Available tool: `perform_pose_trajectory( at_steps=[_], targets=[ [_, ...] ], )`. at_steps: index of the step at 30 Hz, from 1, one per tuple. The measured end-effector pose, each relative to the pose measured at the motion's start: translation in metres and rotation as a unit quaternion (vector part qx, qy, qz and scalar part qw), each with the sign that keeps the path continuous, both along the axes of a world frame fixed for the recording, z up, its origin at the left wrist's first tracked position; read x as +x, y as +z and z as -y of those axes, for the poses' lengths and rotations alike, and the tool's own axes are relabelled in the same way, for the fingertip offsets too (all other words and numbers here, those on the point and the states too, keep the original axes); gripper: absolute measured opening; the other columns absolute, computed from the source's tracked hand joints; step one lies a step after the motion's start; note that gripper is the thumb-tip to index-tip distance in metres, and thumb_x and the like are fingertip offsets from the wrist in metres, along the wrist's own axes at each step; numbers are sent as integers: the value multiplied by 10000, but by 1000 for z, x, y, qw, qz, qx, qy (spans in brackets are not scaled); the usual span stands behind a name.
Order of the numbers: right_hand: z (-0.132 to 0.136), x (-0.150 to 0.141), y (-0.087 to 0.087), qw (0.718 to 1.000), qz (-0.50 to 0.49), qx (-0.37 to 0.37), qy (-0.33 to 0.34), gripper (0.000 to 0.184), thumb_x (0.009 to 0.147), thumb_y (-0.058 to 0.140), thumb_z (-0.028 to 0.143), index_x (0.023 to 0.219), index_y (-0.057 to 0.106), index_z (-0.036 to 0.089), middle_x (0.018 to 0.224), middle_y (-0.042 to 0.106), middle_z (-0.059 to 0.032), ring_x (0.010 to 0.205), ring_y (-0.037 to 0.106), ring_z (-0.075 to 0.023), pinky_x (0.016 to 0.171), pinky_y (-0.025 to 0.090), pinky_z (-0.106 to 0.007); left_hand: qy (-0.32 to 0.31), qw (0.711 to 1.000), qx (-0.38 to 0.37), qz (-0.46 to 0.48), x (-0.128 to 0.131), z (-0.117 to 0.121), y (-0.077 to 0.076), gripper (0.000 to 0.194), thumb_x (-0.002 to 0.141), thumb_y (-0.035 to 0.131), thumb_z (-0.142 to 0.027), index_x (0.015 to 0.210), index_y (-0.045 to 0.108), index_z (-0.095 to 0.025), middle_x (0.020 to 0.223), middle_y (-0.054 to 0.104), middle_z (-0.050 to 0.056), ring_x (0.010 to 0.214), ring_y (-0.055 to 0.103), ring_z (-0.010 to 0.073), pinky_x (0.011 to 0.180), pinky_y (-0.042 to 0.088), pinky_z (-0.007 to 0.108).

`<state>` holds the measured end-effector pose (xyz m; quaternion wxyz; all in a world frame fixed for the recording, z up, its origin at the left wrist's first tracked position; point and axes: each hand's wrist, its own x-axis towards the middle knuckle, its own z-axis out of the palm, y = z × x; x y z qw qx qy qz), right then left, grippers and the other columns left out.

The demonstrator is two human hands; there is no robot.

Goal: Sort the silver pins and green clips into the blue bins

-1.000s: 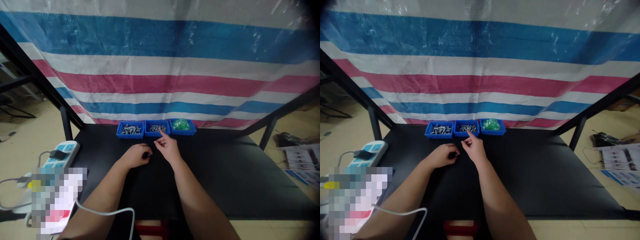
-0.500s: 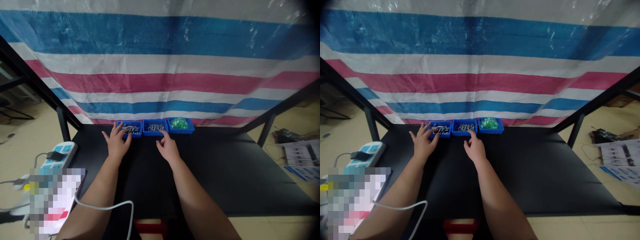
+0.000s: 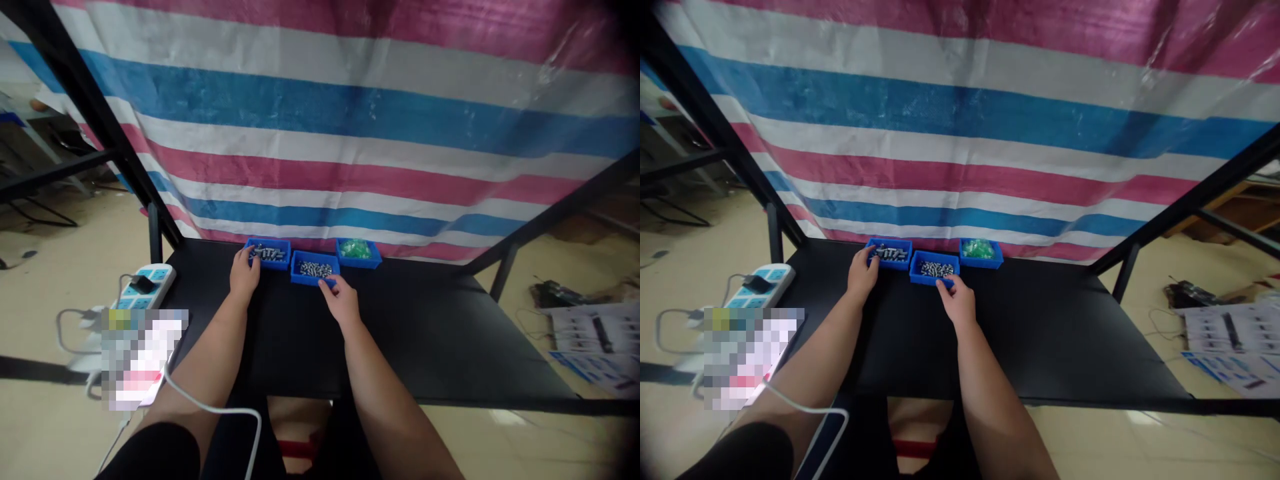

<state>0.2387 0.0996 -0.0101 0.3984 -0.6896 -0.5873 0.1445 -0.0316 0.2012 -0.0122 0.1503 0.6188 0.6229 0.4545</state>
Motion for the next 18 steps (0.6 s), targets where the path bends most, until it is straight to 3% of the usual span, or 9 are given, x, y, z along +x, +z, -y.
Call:
perform_pose_trajectory(
  at_steps=[5,9,12,15,18],
  targets=[
    [62,31,-5,998,7,21,-64,553,811,572,712,990,689,202,623,614,10,537,547,-159,570,434,-259,-7,1000,2,23,7,34,4,520,861,544,-259,1377,551,-198,1328,598,130,1233,573,287,1091,440,426],
    [103,67,-11,983,26,13,-184,584,768,595,734,971,698,196,653,630,-21,581,582,-192,604,445,-290,-20,999,-2,31,12,85,3,639,780,667,-311,1380,522,-149,1292,598,165,1213,572,329,1083,433,469],
    [118,82,-12,965,2,12,-262,591,766,605,711,1016,687,181,652,632,-25,579,593,-206,618,446,-305,-33,998,-15,54,14,128,0,644,752,724,-411,1318,555,-157,1185,600,145,1119,615,306,990,493,432],
    [123,78,-9,955,-11,52,-290,614,808,584,650,1183,625,166,662,637,-14,577,597,-206,643,451,-307,-43,996,-24,70,13,159,0,572,723,755,-454,1192,598,-166,1042,631,102,973,642,268,882,514,396],
    [126,66,-8,956,-4,92,-279,548,860,549,575,1223,575,166,671,618,0,595,599,-197,672,451,-299,-57,989,-99,97,7,168,5,326,710,753,-426,873,609,-183,747,592,7,685,582,168,662,477,290]
  ],
)
